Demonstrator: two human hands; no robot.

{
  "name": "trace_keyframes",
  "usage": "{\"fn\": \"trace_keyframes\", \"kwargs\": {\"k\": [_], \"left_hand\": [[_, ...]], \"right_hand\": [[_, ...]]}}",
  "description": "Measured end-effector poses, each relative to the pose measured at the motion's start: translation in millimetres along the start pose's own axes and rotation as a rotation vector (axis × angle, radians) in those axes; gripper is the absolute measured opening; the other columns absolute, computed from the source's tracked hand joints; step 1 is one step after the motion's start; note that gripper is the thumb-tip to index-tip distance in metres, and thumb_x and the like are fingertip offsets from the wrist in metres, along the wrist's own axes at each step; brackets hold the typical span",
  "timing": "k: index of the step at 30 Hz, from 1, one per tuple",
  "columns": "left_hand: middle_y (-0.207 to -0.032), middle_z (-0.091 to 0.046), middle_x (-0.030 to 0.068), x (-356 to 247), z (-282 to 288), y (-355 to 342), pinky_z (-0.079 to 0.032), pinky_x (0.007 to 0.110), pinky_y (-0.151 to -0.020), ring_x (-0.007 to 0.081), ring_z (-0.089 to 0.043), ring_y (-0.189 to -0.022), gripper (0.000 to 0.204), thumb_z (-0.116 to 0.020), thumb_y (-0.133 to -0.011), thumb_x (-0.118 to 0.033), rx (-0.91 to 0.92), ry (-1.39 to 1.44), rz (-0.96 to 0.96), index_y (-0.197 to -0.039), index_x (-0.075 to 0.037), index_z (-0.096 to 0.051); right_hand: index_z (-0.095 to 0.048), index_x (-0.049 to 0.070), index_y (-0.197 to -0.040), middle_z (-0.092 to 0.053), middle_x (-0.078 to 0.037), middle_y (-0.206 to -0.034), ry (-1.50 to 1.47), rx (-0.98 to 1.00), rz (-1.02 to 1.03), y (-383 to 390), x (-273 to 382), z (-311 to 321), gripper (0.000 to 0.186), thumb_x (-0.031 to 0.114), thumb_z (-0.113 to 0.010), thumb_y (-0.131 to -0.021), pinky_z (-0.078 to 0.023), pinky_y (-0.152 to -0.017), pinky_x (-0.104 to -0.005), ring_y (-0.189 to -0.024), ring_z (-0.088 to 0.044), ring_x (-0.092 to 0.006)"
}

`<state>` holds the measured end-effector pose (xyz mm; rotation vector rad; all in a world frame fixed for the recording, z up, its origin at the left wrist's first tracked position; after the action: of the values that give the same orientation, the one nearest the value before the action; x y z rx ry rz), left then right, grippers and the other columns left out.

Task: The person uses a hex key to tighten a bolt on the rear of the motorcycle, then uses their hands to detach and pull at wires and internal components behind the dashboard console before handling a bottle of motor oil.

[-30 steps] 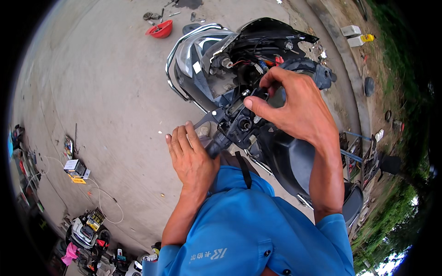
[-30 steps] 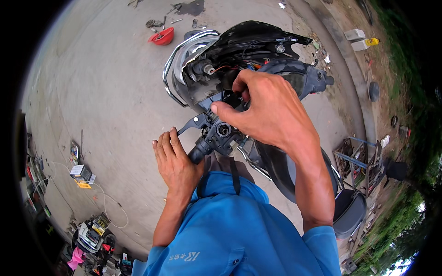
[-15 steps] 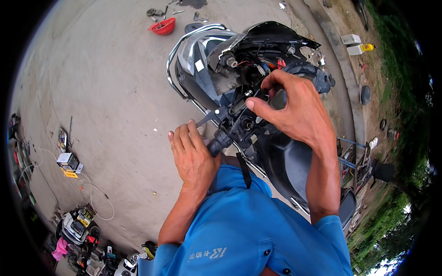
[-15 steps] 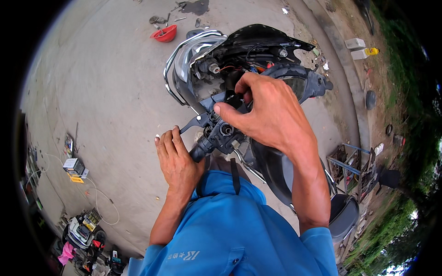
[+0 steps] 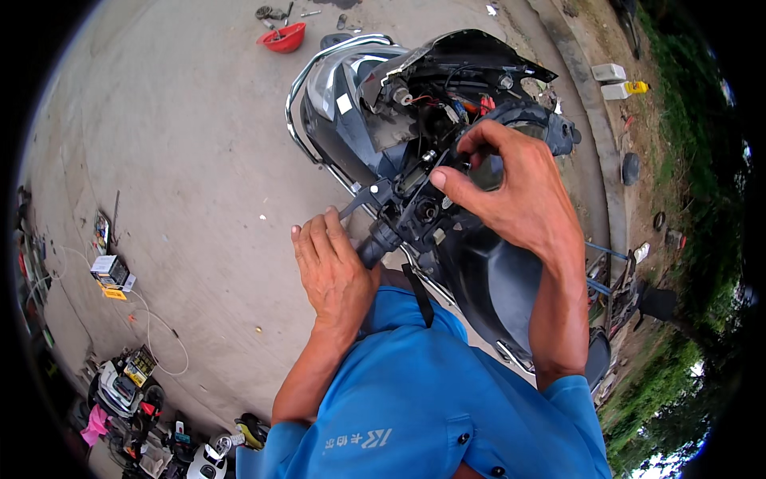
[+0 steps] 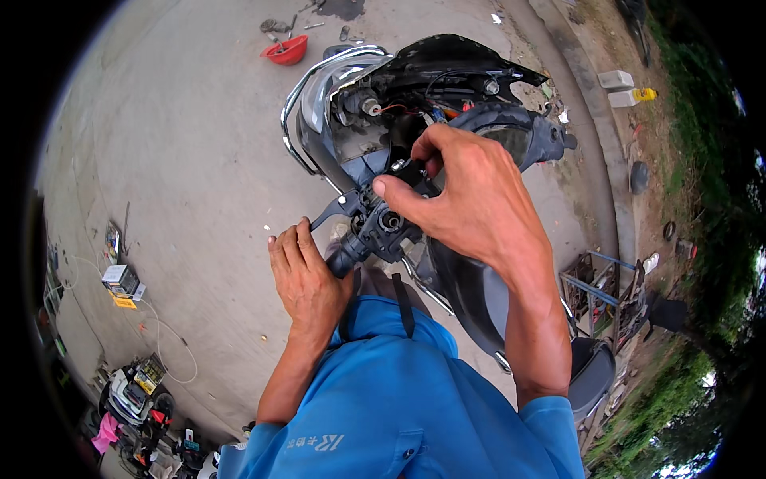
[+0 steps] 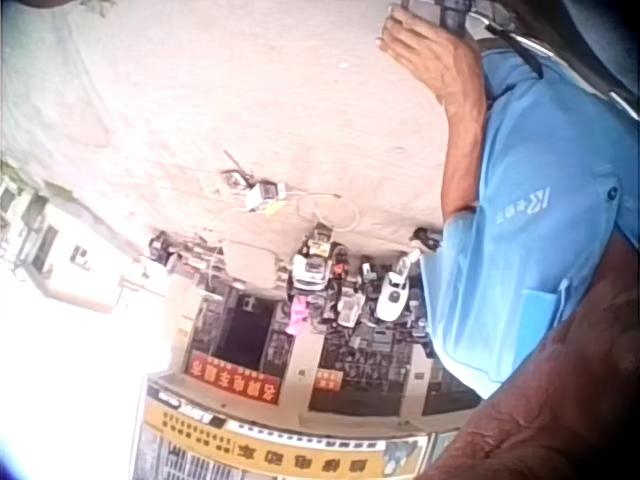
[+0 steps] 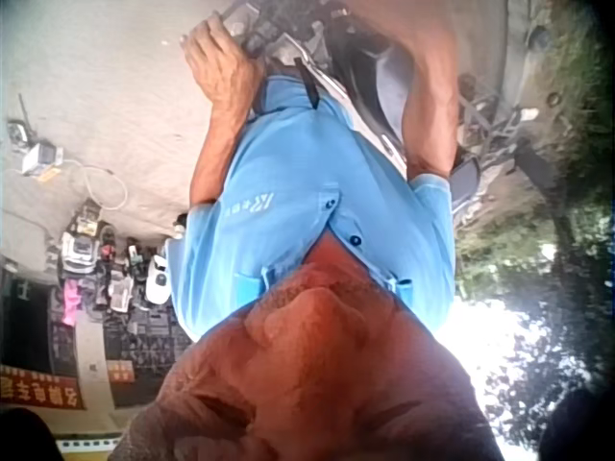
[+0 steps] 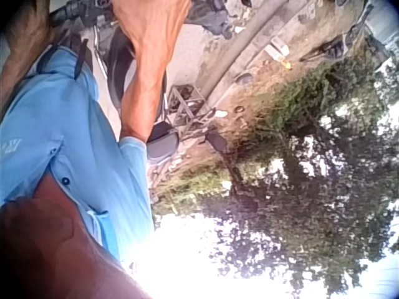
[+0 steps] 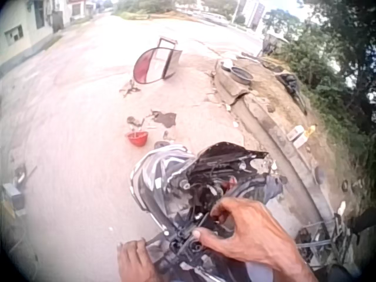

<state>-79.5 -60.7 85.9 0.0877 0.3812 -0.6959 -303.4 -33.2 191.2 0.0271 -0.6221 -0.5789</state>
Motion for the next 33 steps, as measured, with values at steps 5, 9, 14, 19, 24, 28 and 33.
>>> {"fn": "trace_keyframes", "kwargs": {"k": [5,9,14,19,24,28,33], "left_hand": [[-0.129,-0.058,0.0240,-2,4,4,-0.039,0.058,-0.118,0.0445,-0.056,-0.122,0.091,-0.091,-0.064,-0.017,-0.032,0.030,0.003,-0.142,0.007,-0.050],[-0.127,-0.059,0.0238,-3,2,6,-0.040,0.057,-0.116,0.0454,-0.057,-0.120,0.088,-0.090,-0.064,-0.016,-0.045,0.040,0.012,-0.140,0.007,-0.051],[-0.118,-0.063,0.0206,-5,5,6,-0.047,0.050,-0.101,0.0404,-0.059,-0.109,0.082,-0.090,-0.060,-0.013,-0.074,0.041,0.001,-0.132,0.006,-0.057],[-0.106,-0.063,0.0160,-4,3,8,-0.049,0.045,-0.086,0.0346,-0.062,-0.096,0.077,-0.091,-0.058,-0.013,-0.086,0.026,-0.001,-0.127,0.005,-0.061],[-0.094,-0.064,0.0108,-2,-8,15,-0.051,0.041,-0.074,0.0298,-0.065,-0.083,0.069,-0.091,-0.060,-0.015,-0.041,0.022,-0.011,-0.121,0.002,-0.064],[-0.091,-0.064,0.0099,-2,-8,16,-0.051,0.040,-0.070,0.0288,-0.066,-0.080,0.065,-0.090,-0.062,-0.016,-0.058,0.042,-0.035,-0.120,0.000,-0.066],[-0.108,-0.068,0.0153,-2,-9,15,-0.055,0.044,-0.090,0.0328,-0.068,-0.100,0.073,-0.090,-0.064,-0.017,-0.025,0.051,-0.009,-0.129,0.002,-0.062]], "right_hand": [[-0.072,-0.003,-0.098,-0.066,-0.017,-0.078,0.022,0.022,0.000,1,6,-2,0.053,0.044,-0.085,-0.079,-0.052,-0.068,-0.0436,-0.073,-0.067,-0.0338],[-0.072,-0.003,-0.098,-0.067,-0.017,-0.078,0.034,0.037,-0.008,-1,5,-6,0.053,0.045,-0.085,-0.078,-0.053,-0.068,-0.0434,-0.073,-0.068,-0.0341],[-0.072,-0.002,-0.098,-0.067,-0.017,-0.078,0.045,0.039,0.012,-2,8,-8,0.053,0.045,-0.085,-0.079,-0.053,-0.069,-0.0435,-0.073,-0.068,-0.0340],[-0.072,-0.003,-0.097,-0.067,-0.017,-0.077,0.053,0.031,0.036,-4,14,-10,0.052,0.044,-0.085,-0.079,-0.054,-0.069,-0.0435,-0.073,-0.068,-0.0336],[-0.072,-0.004,-0.097,-0.067,-0.017,-0.077,0.067,0.050,0.026,-6,16,-15,0.053,0.044,-0.085,-0.079,-0.054,-0.070,-0.0437,-0.074,-0.069,-0.0335],[-0.072,-0.004,-0.097,-0.068,-0.018,-0.077,0.056,0.050,0.023,-7,17,-17,0.053,0.044,-0.085,-0.079,-0.055,-0.070,-0.0438,-0.074,-0.069,-0.0338],[-0.072,-0.005,-0.096,-0.068,-0.019,-0.076,0.043,0.052,0.023,-6,15,-18,0.054,0.044,-0.085,-0.078,-0.055,-0.070,-0.0445,-0.075,-0.069,-0.0349]]}}
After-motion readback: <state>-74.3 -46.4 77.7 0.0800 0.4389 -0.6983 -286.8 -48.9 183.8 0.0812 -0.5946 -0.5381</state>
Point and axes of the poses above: each hand's wrist, its own y-axis away from the middle knuckle, its own z-axis out of the back of the hand, x = y × z, the point moved 10 cm from there along -y, towards the middle knuckle
